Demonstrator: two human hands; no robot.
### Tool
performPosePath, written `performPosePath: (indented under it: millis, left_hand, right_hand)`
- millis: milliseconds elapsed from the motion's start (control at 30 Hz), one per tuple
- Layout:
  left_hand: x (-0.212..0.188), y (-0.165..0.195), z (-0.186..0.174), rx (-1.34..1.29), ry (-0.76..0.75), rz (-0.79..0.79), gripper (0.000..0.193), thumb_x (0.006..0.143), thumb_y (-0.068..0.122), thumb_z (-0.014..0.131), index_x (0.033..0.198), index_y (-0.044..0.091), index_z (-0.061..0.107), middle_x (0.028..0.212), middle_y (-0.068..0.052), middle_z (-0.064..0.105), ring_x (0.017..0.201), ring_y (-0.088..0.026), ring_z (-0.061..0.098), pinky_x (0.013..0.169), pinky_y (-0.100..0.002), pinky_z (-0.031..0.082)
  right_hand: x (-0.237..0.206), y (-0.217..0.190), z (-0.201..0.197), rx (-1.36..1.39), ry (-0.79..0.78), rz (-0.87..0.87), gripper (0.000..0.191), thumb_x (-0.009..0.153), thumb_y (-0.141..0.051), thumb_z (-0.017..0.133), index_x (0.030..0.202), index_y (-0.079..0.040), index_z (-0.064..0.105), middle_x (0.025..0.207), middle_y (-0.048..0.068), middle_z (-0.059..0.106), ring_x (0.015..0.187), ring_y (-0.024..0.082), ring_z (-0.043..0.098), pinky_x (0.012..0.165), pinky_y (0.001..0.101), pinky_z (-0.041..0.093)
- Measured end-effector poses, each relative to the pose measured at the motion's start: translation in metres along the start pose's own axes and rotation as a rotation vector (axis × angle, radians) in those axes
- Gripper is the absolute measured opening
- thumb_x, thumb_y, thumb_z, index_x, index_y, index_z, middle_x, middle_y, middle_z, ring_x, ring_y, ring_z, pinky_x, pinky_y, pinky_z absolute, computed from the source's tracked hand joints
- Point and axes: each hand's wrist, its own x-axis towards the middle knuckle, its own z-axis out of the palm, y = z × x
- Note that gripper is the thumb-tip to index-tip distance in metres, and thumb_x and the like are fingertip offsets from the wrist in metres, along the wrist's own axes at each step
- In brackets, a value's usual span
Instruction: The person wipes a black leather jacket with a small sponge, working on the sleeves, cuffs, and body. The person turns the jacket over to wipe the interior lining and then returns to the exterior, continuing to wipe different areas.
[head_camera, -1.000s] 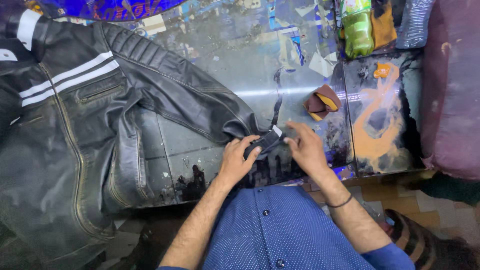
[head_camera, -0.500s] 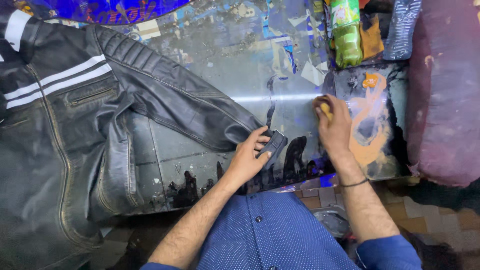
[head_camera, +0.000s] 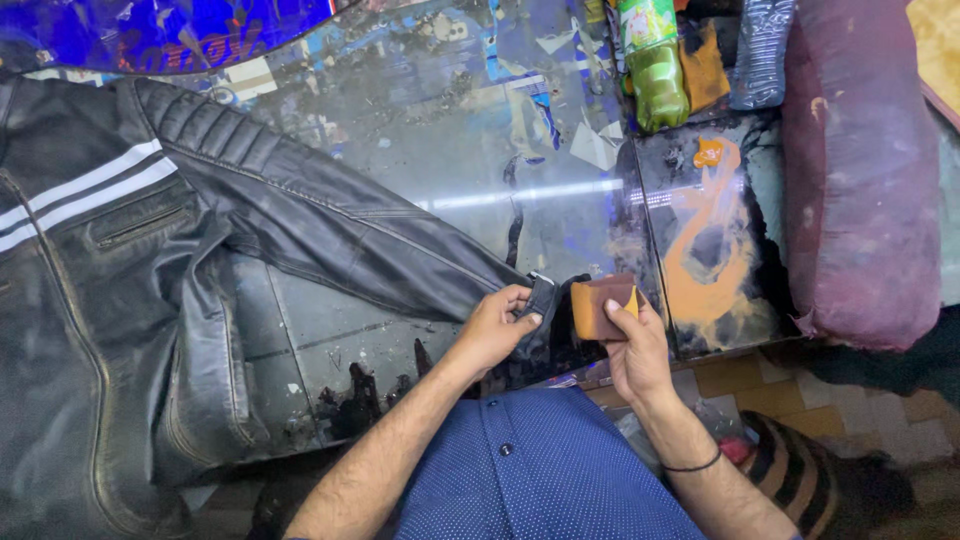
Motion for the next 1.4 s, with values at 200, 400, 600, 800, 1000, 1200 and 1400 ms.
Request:
performPosePath:
  millis: [200, 400, 600, 800, 1000, 1200, 1400]
  left_hand:
    - [0.017, 0.008, -0.004, -0.224, -0.122, 0.0, 0.062, 0.088, -0.014, 0.048, 0.148, 0.003, 0.046, 0.128, -0.006, 0.066, 0.117, -0.012, 0.064, 0.103, -0.026, 0.048]
    - [0.011, 0.011, 0.004, -0.377, -0.177, -0.135, 0.07, 0.091, 0.006, 0.053, 0.16, 0.008, 0.039, 0.137, -0.012, 0.057, 0.126, -0.021, 0.054, 0.109, -0.035, 0.039]
    - [0.006, 0.017, 0.003, -0.35, -0.146, -0.298, 0.079, 0.1, 0.063, 0.031, 0.163, 0.016, 0.033, 0.168, -0.008, 0.028, 0.151, -0.017, 0.024, 0.123, -0.037, 0.011]
    - [-0.002, 0.018, 0.005, -0.457, -0.195, -0.273, 0.08, 0.098, 0.065, 0.022, 0.159, 0.015, 0.036, 0.165, -0.012, 0.036, 0.151, -0.028, 0.032, 0.122, -0.042, 0.015]
    - [0.001, 0.014, -0.001, -0.577, -0.23, -0.26, 0.085, 0.099, 0.066, 0.017, 0.158, 0.007, 0.036, 0.161, -0.014, 0.043, 0.152, -0.026, 0.033, 0.124, -0.04, 0.015]
    - [0.004, 0.005, 0.005, -0.585, -0.223, -0.246, 0.085, 0.101, 0.066, 0.02, 0.158, 0.005, 0.036, 0.161, -0.012, 0.044, 0.151, -0.024, 0.035, 0.125, -0.04, 0.017]
    - [0.002, 0.007, 0.003, -0.638, -0.256, -0.236, 0.085, 0.101, 0.066, 0.018, 0.154, 0.006, 0.045, 0.148, -0.012, 0.055, 0.138, -0.024, 0.048, 0.12, -0.042, 0.027]
  right_hand:
    - [0.008, -0.012, 0.007, -0.102, 0.002, -0.108, 0.04, 0.097, -0.008, 0.064, 0.136, -0.001, 0.055, 0.124, 0.008, 0.068, 0.112, 0.016, 0.068, 0.097, 0.0336, 0.056]
    - [0.02, -0.016, 0.018, -0.371, 0.021, -0.13, 0.028, 0.099, -0.013, 0.066, 0.125, -0.001, 0.062, 0.108, 0.006, 0.071, 0.093, 0.013, 0.066, 0.08, 0.0319, 0.053]
    - [0.035, -0.033, 0.033, -0.989, 0.028, -0.366, 0.023, 0.094, -0.016, 0.071, 0.108, 0.001, 0.068, 0.093, 0.006, 0.074, 0.083, 0.012, 0.066, 0.073, 0.031, 0.056]
    - [0.023, -0.022, 0.063, -1.247, 0.035, -0.414, 0.026, 0.087, -0.019, 0.075, 0.103, 0.001, 0.069, 0.09, 0.015, 0.073, 0.08, 0.023, 0.072, 0.072, 0.0352, 0.056]
    - [-0.016, -0.032, 0.059, -1.319, -0.206, -0.252, 0.029, 0.081, -0.022, 0.079, 0.095, 0.001, 0.068, 0.081, 0.016, 0.071, 0.074, 0.028, 0.071, 0.067, 0.0377, 0.055]
    - [0.018, -0.034, 0.058, -1.177, 0.044, -0.548, 0.022, 0.091, -0.018, 0.074, 0.102, 0.001, 0.068, 0.091, 0.016, 0.071, 0.082, 0.027, 0.068, 0.073, 0.0365, 0.053]
    - [-0.016, -0.013, 0.042, -1.254, -0.23, -0.104, 0.029, 0.085, -0.016, 0.079, 0.108, 0.0, 0.07, 0.096, 0.012, 0.073, 0.088, 0.02, 0.069, 0.078, 0.0317, 0.055]
